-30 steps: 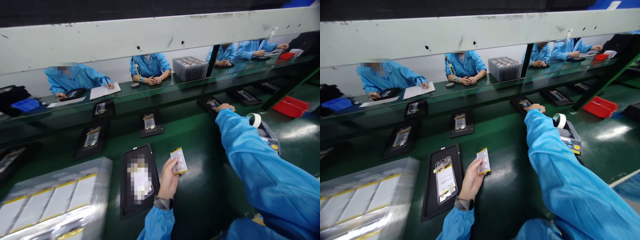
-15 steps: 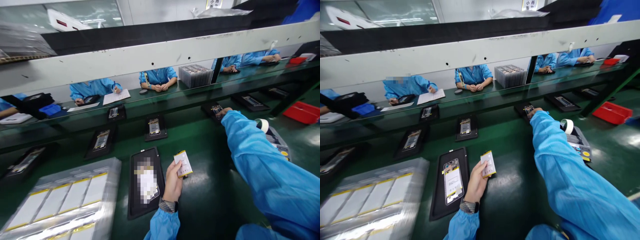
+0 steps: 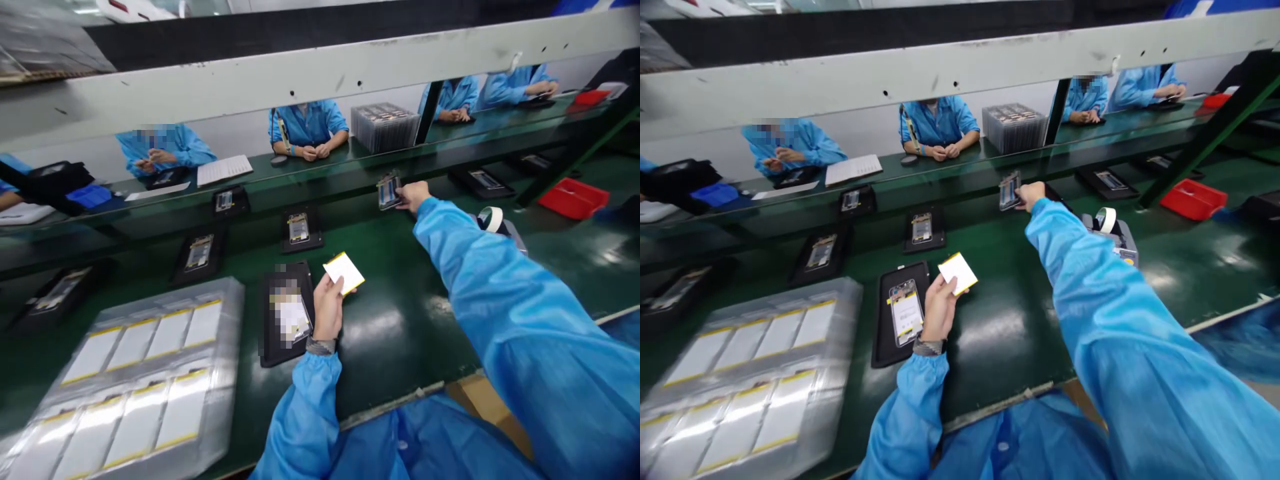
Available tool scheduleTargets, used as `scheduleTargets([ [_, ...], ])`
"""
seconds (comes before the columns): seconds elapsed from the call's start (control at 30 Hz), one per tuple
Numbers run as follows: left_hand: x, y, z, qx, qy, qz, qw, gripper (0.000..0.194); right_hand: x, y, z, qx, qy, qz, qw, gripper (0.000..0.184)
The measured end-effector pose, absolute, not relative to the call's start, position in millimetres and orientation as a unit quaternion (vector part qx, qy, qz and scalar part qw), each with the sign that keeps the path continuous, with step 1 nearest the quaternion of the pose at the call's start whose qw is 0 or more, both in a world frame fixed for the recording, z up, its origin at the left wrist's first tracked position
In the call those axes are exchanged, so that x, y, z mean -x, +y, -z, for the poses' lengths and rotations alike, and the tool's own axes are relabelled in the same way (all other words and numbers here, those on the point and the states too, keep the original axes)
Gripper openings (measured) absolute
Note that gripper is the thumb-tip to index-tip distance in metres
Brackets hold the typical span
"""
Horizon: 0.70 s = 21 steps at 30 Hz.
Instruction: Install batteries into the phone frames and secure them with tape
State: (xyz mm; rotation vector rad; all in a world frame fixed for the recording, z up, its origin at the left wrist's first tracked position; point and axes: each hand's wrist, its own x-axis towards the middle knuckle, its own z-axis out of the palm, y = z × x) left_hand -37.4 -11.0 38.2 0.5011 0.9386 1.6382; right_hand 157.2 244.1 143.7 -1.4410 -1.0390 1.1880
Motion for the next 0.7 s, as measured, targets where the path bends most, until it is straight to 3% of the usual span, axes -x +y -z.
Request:
scheduleTargets([
  [0.17,57.6,-11.4,-50.4,-0.230,0.409,-0.735,0.489,0.050,-110.0,143.8,-98.3,0.540,-0.424,-0.611,0.393,0.015],
  [0.33,65.3,-14.4,-54.2,-0.301,0.449,-0.691,0.480,0.052,-111.6,58.7,-56.5,0.491,-0.412,-0.681,0.354,0.019],
  [0.7,44.5,-5.7,-31.8,-0.364,0.512,-0.606,0.489,0.045,-125.1,32.1,-22.2,0.426,-0.403,-0.718,0.375,0.050],
])
